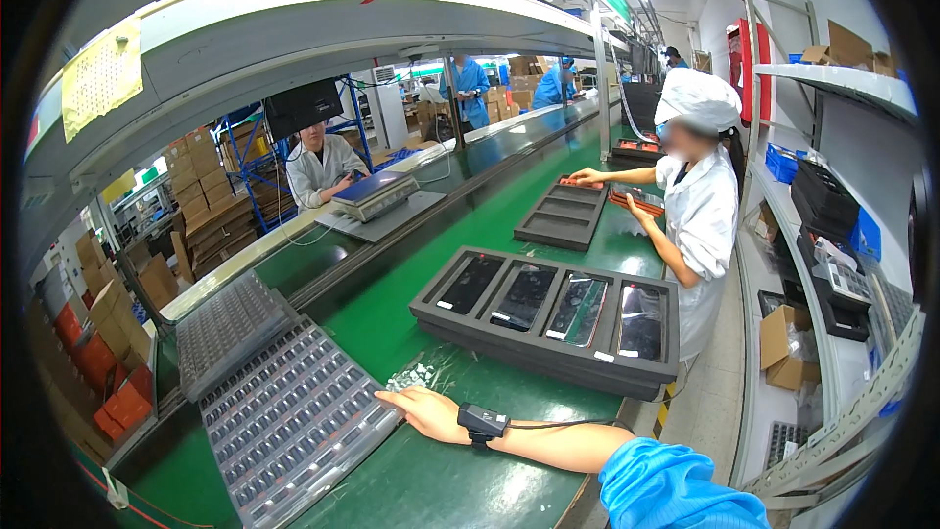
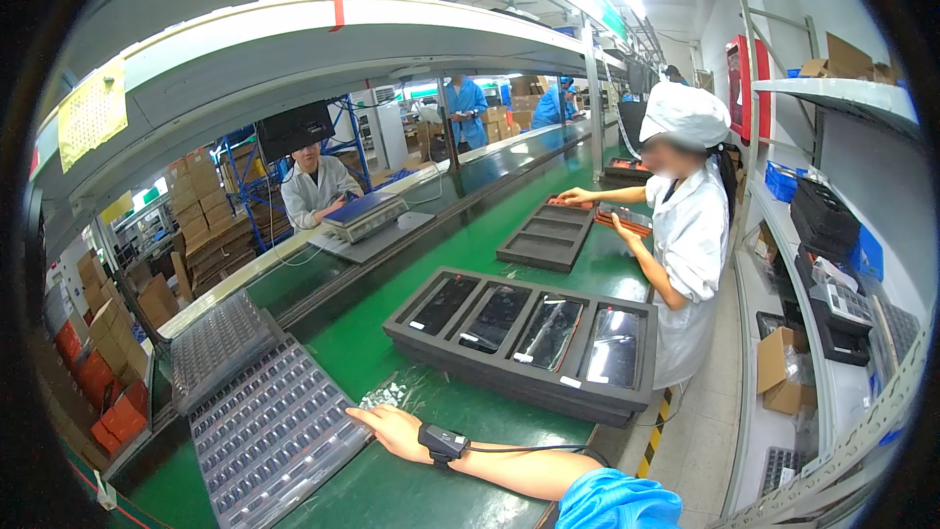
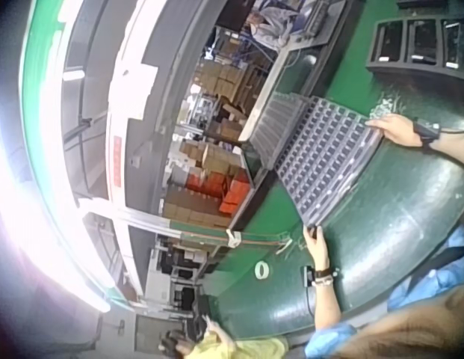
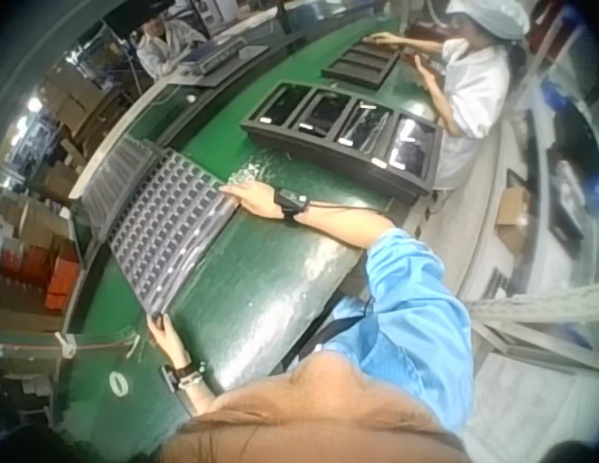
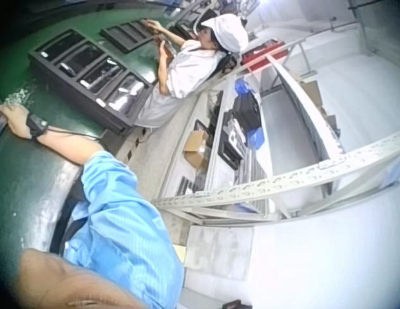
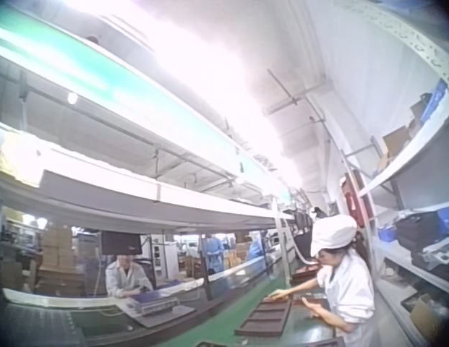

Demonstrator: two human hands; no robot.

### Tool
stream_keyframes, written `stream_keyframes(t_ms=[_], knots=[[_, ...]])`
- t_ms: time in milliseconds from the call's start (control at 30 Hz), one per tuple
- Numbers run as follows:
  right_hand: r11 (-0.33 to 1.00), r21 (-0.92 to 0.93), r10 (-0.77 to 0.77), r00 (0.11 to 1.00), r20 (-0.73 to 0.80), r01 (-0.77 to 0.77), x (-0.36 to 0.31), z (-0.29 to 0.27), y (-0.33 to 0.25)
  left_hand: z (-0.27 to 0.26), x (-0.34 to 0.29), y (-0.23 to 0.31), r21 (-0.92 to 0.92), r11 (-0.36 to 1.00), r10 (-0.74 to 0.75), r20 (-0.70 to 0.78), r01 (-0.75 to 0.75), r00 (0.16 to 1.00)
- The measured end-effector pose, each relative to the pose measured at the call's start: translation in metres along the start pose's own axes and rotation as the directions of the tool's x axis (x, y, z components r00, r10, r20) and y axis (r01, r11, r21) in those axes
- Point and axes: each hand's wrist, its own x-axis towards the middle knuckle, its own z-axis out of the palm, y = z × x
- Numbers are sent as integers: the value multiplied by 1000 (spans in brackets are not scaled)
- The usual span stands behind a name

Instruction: Assembling and checking electronics components on a factory assembly line.

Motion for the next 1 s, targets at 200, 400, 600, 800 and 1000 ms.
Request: stream_keyframes(t_ms=[200, 400, 600, 800, 1000], knots=[[998, -26, -65, 996, -64, 63, 1, 6, 4, 1, -1, 4, -1, 1000, -3, -2, 3, 1000], [997, -49, -54, 997, -58, 51, 1, 7, 4, 1, -1, 4, 22, 1000, -8, -4, 8, 1000], [998, -54, -40, 998, -41, 37, 1, 5, 3, 1, -2, 8, 32, 999, -19, -8, 19, 1000], [998, -59, -27, 999, -19, 26, 1, 3, 0, 0, 0, 0, 45, 999, -14, -18, 15, 1000], [997, -72, -40, 999, -28, 38, 0, 2, -2, -1, 1, -6, 57, 998, 16, -27, -15, 1000]])
